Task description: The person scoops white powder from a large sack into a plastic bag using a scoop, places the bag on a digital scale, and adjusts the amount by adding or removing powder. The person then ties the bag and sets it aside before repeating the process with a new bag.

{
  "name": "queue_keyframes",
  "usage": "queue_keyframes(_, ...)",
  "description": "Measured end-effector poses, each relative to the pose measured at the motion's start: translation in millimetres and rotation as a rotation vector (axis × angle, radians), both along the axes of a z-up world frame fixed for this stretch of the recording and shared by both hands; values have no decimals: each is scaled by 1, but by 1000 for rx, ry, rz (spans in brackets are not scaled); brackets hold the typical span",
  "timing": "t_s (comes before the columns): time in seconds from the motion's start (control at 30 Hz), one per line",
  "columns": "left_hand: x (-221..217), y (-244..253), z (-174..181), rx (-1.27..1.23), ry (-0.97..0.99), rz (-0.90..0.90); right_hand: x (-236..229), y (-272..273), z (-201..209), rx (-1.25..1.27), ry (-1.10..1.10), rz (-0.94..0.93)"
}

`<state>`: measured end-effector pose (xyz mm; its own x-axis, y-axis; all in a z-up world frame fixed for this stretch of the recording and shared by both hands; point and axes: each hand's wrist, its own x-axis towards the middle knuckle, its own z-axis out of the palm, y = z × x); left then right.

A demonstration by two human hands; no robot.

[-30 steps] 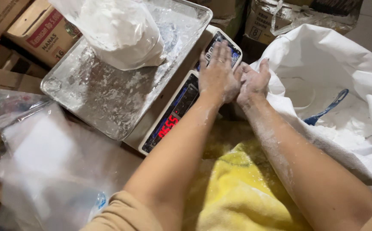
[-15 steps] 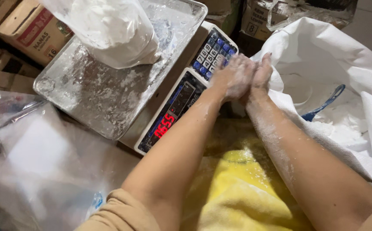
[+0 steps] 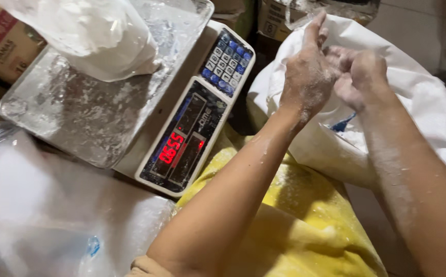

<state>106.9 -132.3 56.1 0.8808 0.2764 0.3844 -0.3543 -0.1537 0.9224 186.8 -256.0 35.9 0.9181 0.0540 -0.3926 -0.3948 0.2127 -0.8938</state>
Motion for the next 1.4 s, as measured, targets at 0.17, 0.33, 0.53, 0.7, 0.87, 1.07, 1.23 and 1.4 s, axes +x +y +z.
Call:
queue_keyframes(0.17,2,-7,-35,147,97,-98,-16,-46,-3,-620,69,291)
queue_keyframes(0.33,-5,-3,-40,561,298,-87,8,-78,-52,-882,-44,317)
queue_keyframes(0.53,-20,-10,-25,735,597,-27,82,-115,-167,-1343,-436,416)
queue_keyframes(0.7,-30,-2,-15,538,764,115,133,-140,-254,-1482,-235,817)
queue_keyframes(0.87,-31,6,-16,135,1039,13,150,-137,-280,-1584,-457,811)
queue_keyframes(1.07,-21,4,-34,1,987,209,136,-106,-267,-1618,-315,805)
queue_keyframes(1.23,-19,8,-49,-53,967,222,134,-96,-259,-1621,-273,821)
queue_keyframes(1.4,-18,15,-46,-82,937,232,147,-86,-252,-1621,-267,837)
